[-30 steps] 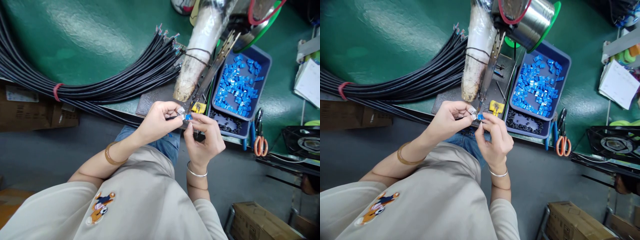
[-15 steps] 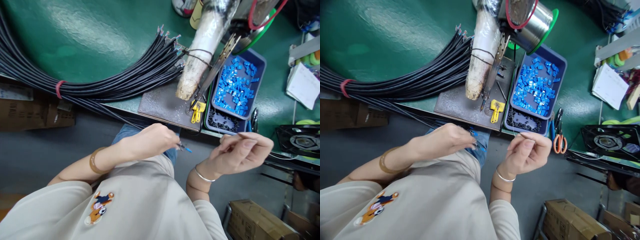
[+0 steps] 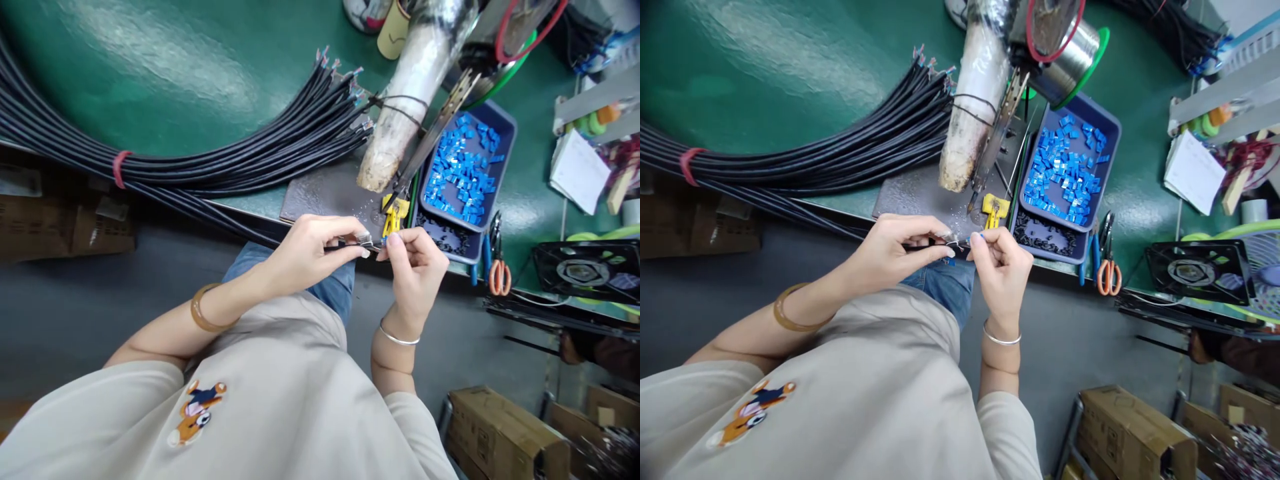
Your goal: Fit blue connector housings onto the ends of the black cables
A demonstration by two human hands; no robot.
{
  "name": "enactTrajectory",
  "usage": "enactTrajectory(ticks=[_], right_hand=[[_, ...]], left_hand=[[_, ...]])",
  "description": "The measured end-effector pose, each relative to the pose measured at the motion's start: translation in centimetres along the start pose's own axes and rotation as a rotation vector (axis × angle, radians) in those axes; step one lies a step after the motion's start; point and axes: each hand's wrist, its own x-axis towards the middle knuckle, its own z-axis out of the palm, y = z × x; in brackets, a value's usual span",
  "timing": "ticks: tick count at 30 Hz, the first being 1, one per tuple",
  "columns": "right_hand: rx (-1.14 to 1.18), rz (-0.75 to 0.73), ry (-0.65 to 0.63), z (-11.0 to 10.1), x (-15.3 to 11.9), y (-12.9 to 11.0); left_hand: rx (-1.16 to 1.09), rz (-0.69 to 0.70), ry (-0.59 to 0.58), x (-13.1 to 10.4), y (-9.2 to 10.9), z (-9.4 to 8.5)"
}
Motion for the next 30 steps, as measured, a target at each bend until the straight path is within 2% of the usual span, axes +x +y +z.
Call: enactTrajectory(ticks=[2, 4, 9, 13, 15, 17, 21, 30], right_hand=[[0.094, 0.037, -0.012, -0.1, 0.1, 0.4], [0.125, 0.064, -0.030, -0.2, 0.0, 0.8], [0.071, 0.042, -0.035, 0.1, -0.4, 1.1], [-0.107, -0.126, 0.220, 0.3, -0.3, 0.7], [-0.177, -0.235, 0.290, 0.2, -0.2, 0.2], [-0.214, -0.285, 0.235, 0.1, -0.1, -0.1], [-0.236, -0.260, 0.079, 0.0, -0.1, -0.3], [-0.128, -0.180, 0.010, 0.0, 0.1, 0.3]], left_hand=[[0.079, 0.107, 0.099, 0.0, 0.1, 0.4], [0.067, 0.077, 0.115, 0.2, 0.2, 0.6], [-0.192, -0.176, -0.066, 0.7, 0.0, 0.0], [-0.238, -0.227, -0.082, 0.8, -0.2, -0.1], [-0.219, -0.234, -0.065, 0.8, -0.1, 0.0], [-0.203, -0.227, -0.048, 0.8, -0.1, 0.1], [-0.184, -0.202, -0.046, 0.8, 0.0, 0.2], [-0.150, -0.186, -0.064, 0.8, -0.2, 0.3]])
